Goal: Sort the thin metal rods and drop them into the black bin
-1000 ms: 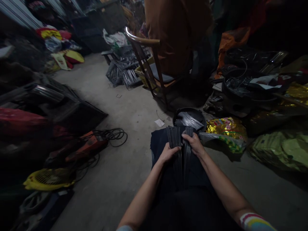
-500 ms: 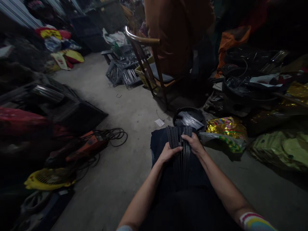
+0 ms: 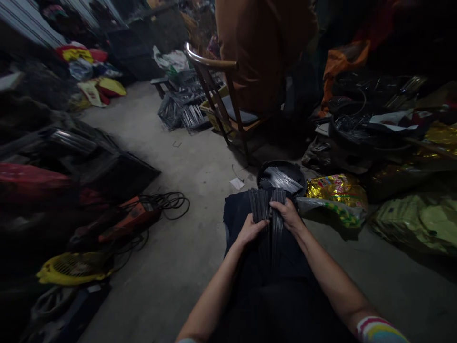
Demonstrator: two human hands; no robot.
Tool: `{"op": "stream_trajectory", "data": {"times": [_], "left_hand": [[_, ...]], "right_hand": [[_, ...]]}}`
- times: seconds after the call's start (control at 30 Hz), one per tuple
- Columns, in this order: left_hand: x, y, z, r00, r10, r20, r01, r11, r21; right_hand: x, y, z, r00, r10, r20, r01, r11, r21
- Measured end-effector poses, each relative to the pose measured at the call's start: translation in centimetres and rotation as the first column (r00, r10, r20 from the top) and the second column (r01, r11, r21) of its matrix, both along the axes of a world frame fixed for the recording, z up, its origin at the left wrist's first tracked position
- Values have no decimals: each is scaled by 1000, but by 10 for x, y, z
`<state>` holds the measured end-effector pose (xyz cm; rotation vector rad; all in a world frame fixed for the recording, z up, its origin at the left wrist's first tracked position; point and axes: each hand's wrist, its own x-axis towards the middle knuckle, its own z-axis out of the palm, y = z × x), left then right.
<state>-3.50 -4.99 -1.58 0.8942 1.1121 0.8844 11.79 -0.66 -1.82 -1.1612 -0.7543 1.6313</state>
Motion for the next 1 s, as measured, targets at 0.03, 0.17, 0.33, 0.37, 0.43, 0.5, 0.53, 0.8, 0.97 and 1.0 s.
{"op": "stream_trajectory", "data": {"times": [0.03,0.17,0.33,0.37,0.43,0.5,0.53,0.8,0.97,1.0], "left_hand": [[0,0,1,1000,-4,-3,4,1000,4],[1,0,6,1000,0,12,0,1000,-16],[1,-1,5,998,16,56,-14,999,-42],[1,-1,4,997,20,71,-17,999,-43],[1,-1,2,995,29,94,-24,998,-52],[1,-1,1,994,33,108,-27,998,-59],[1,-1,1,993,35,113,-28,998,-59],[0,0,1,999,19,30,-18,999,-28],[-1,0,-2,999,19,28,-18,1000,-22],[-1,0,-2,999,20,46,-19,1000,-23]], "right_hand": [[0,0,0,1000,-5,3,5,1000,13],[0,2,1,1000,17,16,-18,998,56],[0,4,1,999,26,26,-26,999,25],[1,3,1,999,31,13,-32,999,27],[1,3,1,998,53,-16,-53,998,38],[2,2,0,997,67,-22,-66,997,38],[3,2,0,997,69,-20,-69,997,36],[2,4,-2,999,35,42,-36,999,28],[3,2,2,998,53,15,-54,998,39],[4,2,3,998,64,-4,-63,997,34]]}}
